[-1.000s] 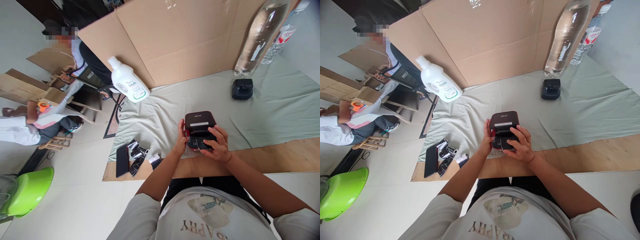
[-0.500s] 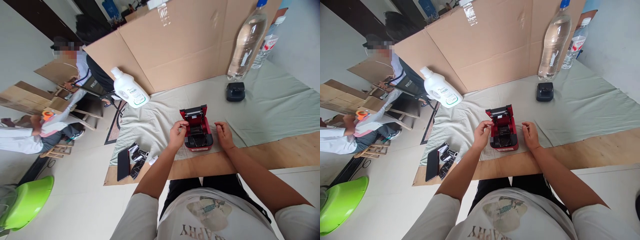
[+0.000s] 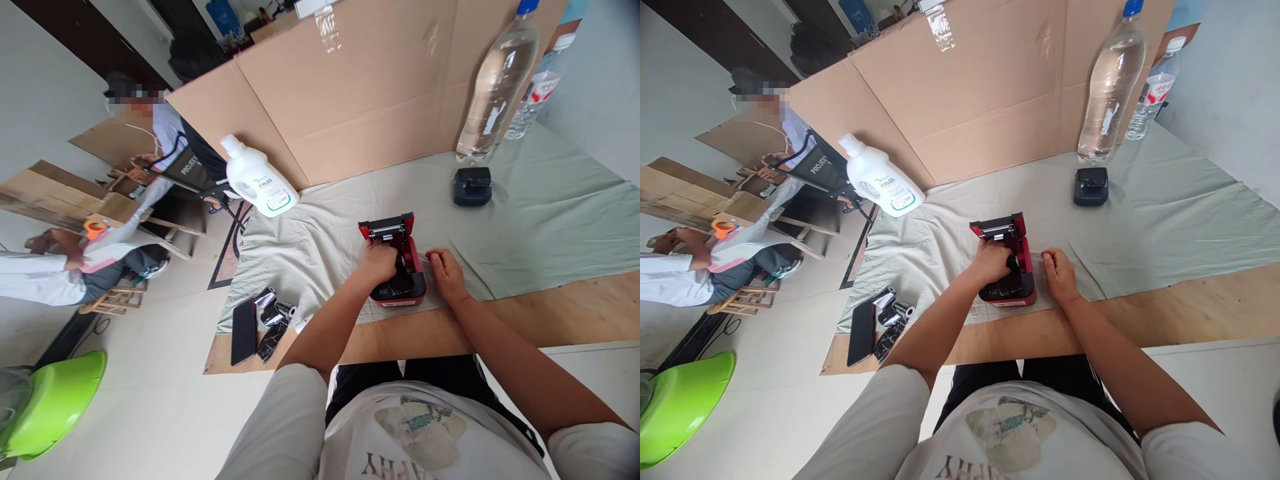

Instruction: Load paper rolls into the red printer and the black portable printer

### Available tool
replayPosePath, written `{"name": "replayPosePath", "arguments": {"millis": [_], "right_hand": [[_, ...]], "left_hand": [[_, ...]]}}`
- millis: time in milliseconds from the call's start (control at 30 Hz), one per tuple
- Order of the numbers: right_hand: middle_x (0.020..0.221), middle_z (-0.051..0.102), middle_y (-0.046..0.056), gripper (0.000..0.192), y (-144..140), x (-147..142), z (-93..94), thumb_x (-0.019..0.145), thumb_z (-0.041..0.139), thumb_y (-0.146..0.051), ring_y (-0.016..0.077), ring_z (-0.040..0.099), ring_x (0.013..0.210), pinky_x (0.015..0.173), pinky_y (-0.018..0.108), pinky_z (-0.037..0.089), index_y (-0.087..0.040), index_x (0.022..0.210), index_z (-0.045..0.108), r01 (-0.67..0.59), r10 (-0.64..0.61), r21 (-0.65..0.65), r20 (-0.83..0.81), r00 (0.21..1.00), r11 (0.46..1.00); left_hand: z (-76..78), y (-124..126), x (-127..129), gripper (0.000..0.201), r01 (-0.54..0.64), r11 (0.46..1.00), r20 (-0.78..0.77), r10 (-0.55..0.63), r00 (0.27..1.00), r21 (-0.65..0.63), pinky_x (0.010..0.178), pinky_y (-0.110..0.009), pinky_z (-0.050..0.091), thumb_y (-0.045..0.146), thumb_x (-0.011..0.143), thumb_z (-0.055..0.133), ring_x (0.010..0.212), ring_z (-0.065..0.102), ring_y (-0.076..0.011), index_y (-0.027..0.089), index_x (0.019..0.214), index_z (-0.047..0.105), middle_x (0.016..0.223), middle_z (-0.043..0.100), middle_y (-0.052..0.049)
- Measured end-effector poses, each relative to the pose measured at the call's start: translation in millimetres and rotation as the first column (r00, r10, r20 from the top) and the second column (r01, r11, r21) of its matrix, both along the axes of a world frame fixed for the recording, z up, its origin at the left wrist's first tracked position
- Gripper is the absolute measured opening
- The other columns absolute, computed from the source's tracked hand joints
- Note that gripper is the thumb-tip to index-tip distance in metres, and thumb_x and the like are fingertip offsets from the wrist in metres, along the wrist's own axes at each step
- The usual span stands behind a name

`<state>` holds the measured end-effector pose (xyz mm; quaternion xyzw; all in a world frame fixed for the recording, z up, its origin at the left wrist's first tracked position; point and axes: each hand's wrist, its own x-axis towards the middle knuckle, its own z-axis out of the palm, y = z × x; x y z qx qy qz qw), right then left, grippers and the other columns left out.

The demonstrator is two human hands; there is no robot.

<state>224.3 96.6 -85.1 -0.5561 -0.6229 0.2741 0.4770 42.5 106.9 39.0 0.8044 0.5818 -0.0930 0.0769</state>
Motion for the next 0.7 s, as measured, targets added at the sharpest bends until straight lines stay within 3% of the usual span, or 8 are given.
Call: {"name": "replayPosePath", "arguments": {"millis": [133, 200, 267, 367, 433, 533, 633, 700], "right_hand": [[0.092, 0.071, 0.009, 0.042, 1.0, 1.7, 0.8, 0.094, 0.038, -0.057, 0.0238, 0.064, 0.088, 0.081, 0.042, 0.051, -0.022, 0.094, 0.062, -0.008, 0.008, 0.000, -0.015, 1.000, 1.000], [0.092, 0.071, 0.010, 0.043, 0.4, 3.7, 2.1, 0.093, 0.039, -0.058, 0.0246, 0.065, 0.088, 0.081, 0.044, 0.051, -0.021, 0.093, 0.062, -0.010, 0.010, -0.009, -0.023, 1.000, 1.000], [0.093, 0.071, 0.010, 0.044, -0.2, 5.9, 3.2, 0.092, 0.040, -0.059, 0.0249, 0.065, 0.088, 0.082, 0.044, 0.050, -0.021, 0.093, 0.063, -0.002, 0.001, -0.030, -0.019, 1.000, 1.000], [0.095, 0.071, 0.012, 0.045, -0.5, 7.6, 4.5, 0.091, 0.041, -0.059, 0.0243, 0.065, 0.090, 0.084, 0.043, 0.050, -0.020, 0.095, 0.063, 0.024, -0.024, -0.066, 0.002, 1.000, 0.998], [0.096, 0.071, 0.013, 0.045, -1.1, 7.0, 5.4, 0.090, 0.041, -0.059, 0.0240, 0.066, 0.091, 0.084, 0.041, 0.050, -0.020, 0.095, 0.063, 0.030, -0.028, -0.073, 0.017, 0.999, 0.997], [0.097, 0.072, 0.012, 0.045, -2.6, 4.7, 6.2, 0.089, 0.040, -0.059, 0.0246, 0.067, 0.091, 0.084, 0.041, 0.050, -0.020, 0.096, 0.062, 0.035, -0.031, -0.078, 0.049, 0.998, 0.996], [0.099, 0.072, 0.013, 0.046, -2.8, 2.8, 5.0, 0.088, 0.039, -0.058, 0.0264, 0.067, 0.093, 0.085, 0.043, 0.050, -0.020, 0.098, 0.062, 0.034, -0.026, -0.107, 0.067, 0.997, 0.994], [0.100, 0.072, 0.014, 0.047, -1.9, 2.2, 4.0, 0.088, 0.039, -0.058, 0.0274, 0.068, 0.095, 0.086, 0.044, 0.050, -0.020, 0.099, 0.062, 0.030, -0.021, -0.120, 0.078, 0.997, 0.992]], "left_hand": [[6.2, -5.0, -8.5, 0.036, -0.099, 0.994, 0.237, 0.105, 0.966, -0.035, 0.106, -0.045, 0.039, 0.021, 0.076, 0.067, 0.114, 0.061, -0.0294, 0.021, 0.111, 0.069, 0.110, 0.073, -0.008], [10.6, -12.9, -17.4, 0.036, -0.140, 0.984, 0.451, 0.176, 0.875, -0.114, 0.104, -0.040, 0.041, 0.021, 0.076, 0.069, 0.111, 0.063, -0.0255, 0.023, 0.112, 0.067, 0.114, 0.072, -0.005], [13.9, -24.1, -32.2, 0.038, -0.107, 0.972, 0.707, 0.227, 0.670, -0.211, 0.101, -0.036, 0.044, 0.020, 0.074, 0.072, 0.110, 0.063, -0.0222, 0.022, 0.111, 0.066, 0.117, 0.070, -0.004], [18.2, -43.1, -70.6, 0.040, 0.051, 0.944, 0.917, 0.303, 0.259, -0.326, 0.095, -0.033, 0.047, 0.024, 0.072, 0.077, 0.105, 0.064, -0.0212, 0.017, 0.109, 0.065, 0.113, 0.069, -0.008], [22.5, -54.4, -108.0, 0.043, 0.120, 0.911, 0.915, 0.379, 0.140, -0.396, 0.091, -0.034, 0.048, 0.031, 0.069, 0.080, 0.099, 0.065, -0.0214, 0.016, 0.107, 0.066, 0.107, 0.070, -0.009], [28.5, -64.4, -175.1, 0.047, 0.020, 0.870, 0.835, 0.467, 0.291, -0.493, 0.093, -0.035, 0.048, 0.037, 0.065, 0.082, 0.098, 0.065, -0.0230, 0.015, 0.104, 0.068, 0.104, 0.071, -0.008], [23.9, -64.9, -237.6, 0.047, -0.267, 0.840, 0.630, 0.533, 0.565, -0.472, 0.099, -0.037, 0.046, 0.037, 0.066, 0.079, 0.107, 0.064, -0.0274, 0.015, 0.107, 0.070, 0.111, 0.071, -0.009], [12.3, -63.0, -267.6, 0.046, -0.464, 0.787, 0.438, 0.614, 0.657, -0.406, 0.098, -0.038, 0.048, 0.035, 0.067, 0.075, 0.109, 0.064, -0.0298, 0.016, 0.108, 0.071, 0.114, 0.072, -0.008]]}}
